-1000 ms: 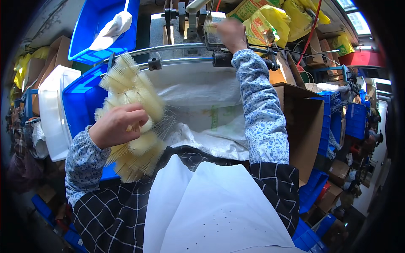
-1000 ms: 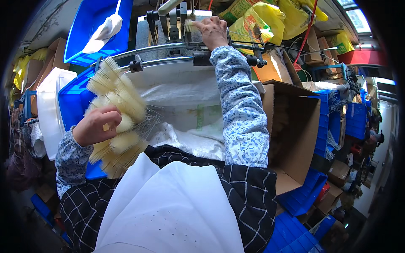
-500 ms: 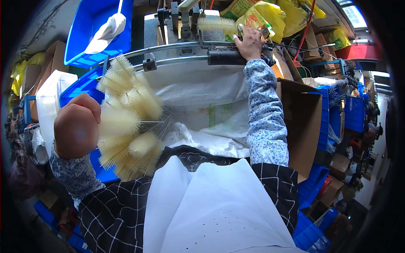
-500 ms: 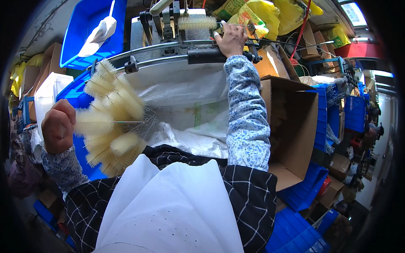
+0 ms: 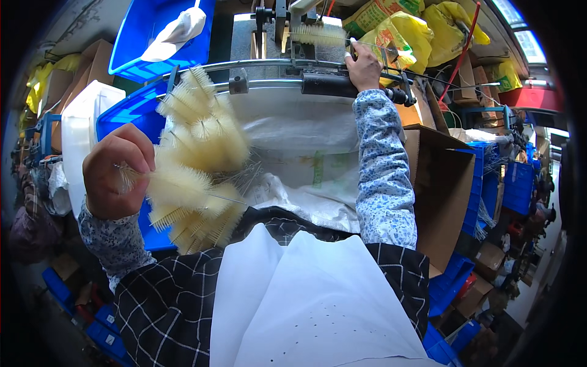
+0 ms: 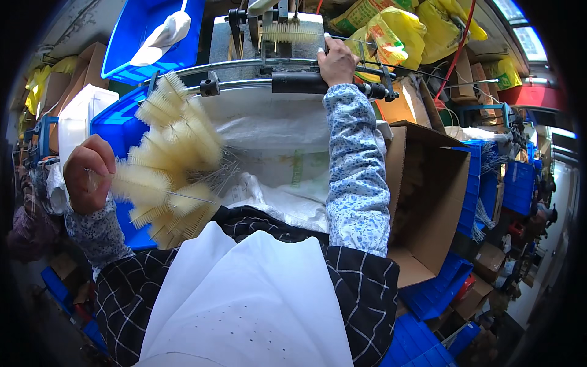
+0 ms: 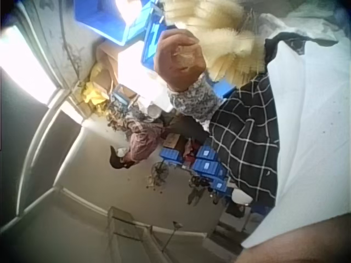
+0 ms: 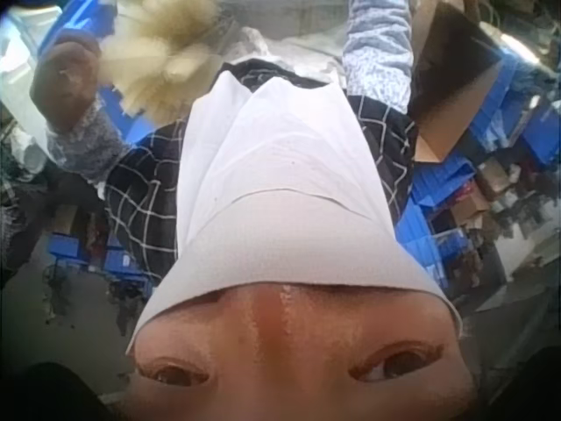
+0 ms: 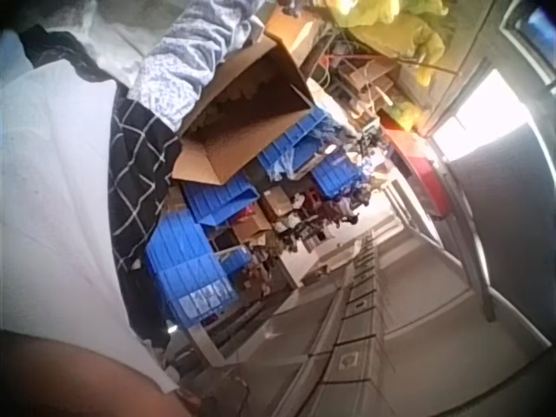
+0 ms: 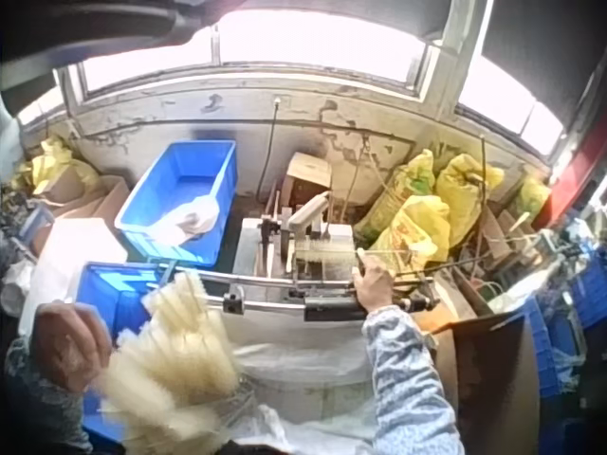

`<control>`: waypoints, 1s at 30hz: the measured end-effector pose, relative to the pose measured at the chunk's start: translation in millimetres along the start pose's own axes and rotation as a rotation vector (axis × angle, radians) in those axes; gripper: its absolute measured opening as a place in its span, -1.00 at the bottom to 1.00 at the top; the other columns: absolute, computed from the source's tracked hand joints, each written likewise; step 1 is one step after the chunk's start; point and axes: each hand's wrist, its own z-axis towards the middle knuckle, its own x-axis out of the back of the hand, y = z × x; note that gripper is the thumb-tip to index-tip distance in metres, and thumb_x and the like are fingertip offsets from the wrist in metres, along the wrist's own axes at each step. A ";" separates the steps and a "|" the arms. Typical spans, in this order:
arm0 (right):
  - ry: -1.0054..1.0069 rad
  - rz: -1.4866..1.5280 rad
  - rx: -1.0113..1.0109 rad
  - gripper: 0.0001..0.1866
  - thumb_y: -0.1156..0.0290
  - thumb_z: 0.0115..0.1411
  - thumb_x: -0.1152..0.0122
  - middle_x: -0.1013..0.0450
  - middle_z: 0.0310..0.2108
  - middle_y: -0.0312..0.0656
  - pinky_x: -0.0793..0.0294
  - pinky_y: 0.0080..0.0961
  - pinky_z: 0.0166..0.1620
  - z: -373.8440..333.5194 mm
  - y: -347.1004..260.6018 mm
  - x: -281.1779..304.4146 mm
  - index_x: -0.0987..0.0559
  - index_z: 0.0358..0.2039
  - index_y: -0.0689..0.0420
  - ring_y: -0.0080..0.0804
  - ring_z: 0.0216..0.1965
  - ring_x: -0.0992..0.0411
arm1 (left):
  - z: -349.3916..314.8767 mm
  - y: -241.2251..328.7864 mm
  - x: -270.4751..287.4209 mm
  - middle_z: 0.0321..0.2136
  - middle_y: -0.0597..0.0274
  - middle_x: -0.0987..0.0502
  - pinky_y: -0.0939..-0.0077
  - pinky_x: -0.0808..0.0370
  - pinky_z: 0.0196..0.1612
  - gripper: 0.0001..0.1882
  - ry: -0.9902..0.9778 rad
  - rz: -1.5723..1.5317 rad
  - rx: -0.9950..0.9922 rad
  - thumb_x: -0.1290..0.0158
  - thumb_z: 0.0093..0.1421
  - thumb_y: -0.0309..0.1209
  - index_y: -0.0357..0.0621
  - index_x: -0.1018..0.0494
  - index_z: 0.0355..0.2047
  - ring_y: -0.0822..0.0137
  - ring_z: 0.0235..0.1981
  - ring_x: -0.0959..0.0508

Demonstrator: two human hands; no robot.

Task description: The person repeatedly picks up a bundle of yellow bristle brushes and a metal wire handle from a cardboard box. They insert the wire handle into the bristle bundle and press the assembly into a mechanical device to secure the components. The person then removes the finished brush and places it into a white bag, repeating this process for multiple units.

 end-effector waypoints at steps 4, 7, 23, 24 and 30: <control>0.005 -0.008 -0.007 -0.60 0.29 -0.03 -0.08 -0.40 -0.19 -0.21 -0.17 -0.24 -0.08 -0.4 -19.5 -5.9 -0.45 -0.12 0.06 -0.27 -0.14 -0.34 | 0.5 0.5 0.3 -0.55 0.17 -0.34 0.64 -0.31 -0.43 -0.73 -0.002 -0.018 0.019 0.05 -0.30 -0.70 -0.16 -0.28 -0.51 0.44 -0.54 -0.36; -0.008 -0.011 -0.012 -0.62 0.31 -0.03 -0.09 -0.40 -0.23 -0.22 -0.15 -0.24 -0.09 -0.2 -41.8 -13.4 -0.45 -0.14 0.07 -0.28 -0.16 -0.35 | 6.7 3.0 -2.2 -0.55 0.17 -0.34 0.63 -0.32 -0.42 -0.72 -0.030 -0.024 0.021 0.04 -0.31 -0.69 -0.16 -0.30 -0.50 0.43 -0.54 -0.36; -0.076 -0.060 0.014 -0.66 0.32 -0.01 -0.06 -0.38 -0.18 -0.21 -0.24 -0.23 -0.14 -0.8 -51.3 -3.5 -0.45 -0.17 0.07 -0.26 -0.15 -0.36 | 23.0 1.4 -12.5 -0.47 0.19 -0.33 0.61 -0.32 -0.28 -0.70 -0.066 0.034 0.098 0.03 -0.26 -0.69 -0.20 -0.31 -0.42 0.38 -0.41 -0.38; -0.063 -0.040 0.021 -0.65 0.31 -0.01 -0.06 -0.38 -0.18 -0.21 -0.24 -0.22 -0.14 0.1 -39.6 -3.1 -0.45 -0.16 0.06 -0.25 -0.15 -0.36 | 17.7 -0.1 -7.8 -0.43 0.21 -0.31 0.62 -0.29 -0.22 -0.70 -0.079 0.046 0.124 0.05 -0.20 -0.66 -0.20 -0.29 -0.37 0.42 -0.36 -0.34; -0.082 0.052 0.060 -0.64 0.26 0.00 -0.06 -0.40 -0.19 -0.21 -0.26 -0.29 -0.06 12.4 47.8 18.1 -0.45 -0.13 0.02 -0.19 -0.15 -0.35 | 3.7 -22.3 0.7 -0.35 0.30 -0.31 0.62 -0.29 -0.20 -0.71 0.083 0.067 0.174 0.06 -0.08 -0.60 -0.19 -0.29 -0.27 0.49 -0.29 -0.33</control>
